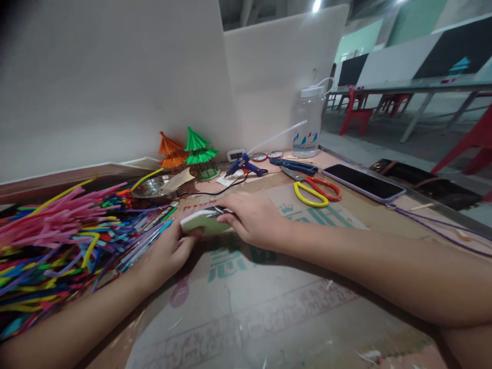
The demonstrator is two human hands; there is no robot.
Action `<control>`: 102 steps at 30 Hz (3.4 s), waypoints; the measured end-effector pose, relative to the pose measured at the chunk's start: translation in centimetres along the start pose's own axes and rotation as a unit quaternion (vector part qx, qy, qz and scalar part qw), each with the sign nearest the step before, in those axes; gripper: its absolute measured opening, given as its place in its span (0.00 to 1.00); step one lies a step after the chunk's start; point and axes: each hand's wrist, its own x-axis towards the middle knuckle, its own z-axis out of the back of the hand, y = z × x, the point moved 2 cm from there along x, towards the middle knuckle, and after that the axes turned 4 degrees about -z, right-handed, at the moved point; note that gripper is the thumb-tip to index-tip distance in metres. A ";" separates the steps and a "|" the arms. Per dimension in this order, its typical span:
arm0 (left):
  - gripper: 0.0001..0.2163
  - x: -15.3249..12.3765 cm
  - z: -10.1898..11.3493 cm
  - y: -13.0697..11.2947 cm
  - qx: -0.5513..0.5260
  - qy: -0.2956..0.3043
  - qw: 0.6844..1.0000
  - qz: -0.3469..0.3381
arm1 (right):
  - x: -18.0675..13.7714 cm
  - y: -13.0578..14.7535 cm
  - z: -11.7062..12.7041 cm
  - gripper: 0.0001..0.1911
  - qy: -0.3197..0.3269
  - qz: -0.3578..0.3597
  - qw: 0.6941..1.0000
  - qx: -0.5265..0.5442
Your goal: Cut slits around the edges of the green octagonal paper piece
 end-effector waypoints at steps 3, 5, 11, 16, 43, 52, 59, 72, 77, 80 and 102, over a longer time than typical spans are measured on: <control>0.14 0.1 0.1 -0.2 0.001 0.000 1.000 -0.001 | 0.0 0.0 0.0 0.16 -0.002 -0.001 1.000 0.007; 0.15 0.2 0.1 -0.3 0.001 -0.002 1.000 -0.004 | -0.1 -0.1 0.0 0.16 -0.004 0.001 1.000 0.013; 0.15 0.1 0.1 -0.4 -0.012 -0.008 1.000 -0.005 | -0.1 -0.4 -0.2 0.16 0.001 0.000 1.000 0.017; 0.13 0.2 0.2 -0.8 -0.011 0.017 1.000 0.005 | 0.0 -0.2 0.0 0.17 0.015 -0.009 1.000 0.011; 0.13 -0.1 0.3 -0.7 0.036 0.022 0.999 0.005 | 0.1 0.1 0.0 0.15 0.005 0.008 1.000 0.023; 0.14 0.2 0.1 0.2 0.004 -0.003 1.000 -0.001 | -0.5 -1.7 -0.8 0.16 -0.009 -0.097 0.990 0.102; 0.11 0.1 0.0 0.4 -0.035 0.000 0.999 -0.031 | -0.7 -0.8 -1.0 0.14 0.026 -0.069 0.994 0.080; 0.12 0.3 0.2 0.6 -0.014 -0.025 0.999 -0.024 | -0.5 -0.9 -0.4 0.17 0.027 -0.036 0.998 0.053; 0.12 0.3 0.0 0.8 -0.024 -0.021 0.999 -0.035 | -0.6 -0.7 -0.4 0.17 0.025 -0.025 0.999 0.041; 0.11 0.2 0.0 0.8 -0.028 -0.019 0.999 -0.032 | -0.6 -0.7 -0.4 0.16 0.022 -0.027 0.998 0.042; 0.12 0.0 0.4 -0.3 0.015 0.019 0.999 -0.047 | -0.3 0.3 0.1 0.16 0.012 0.025 1.000 0.014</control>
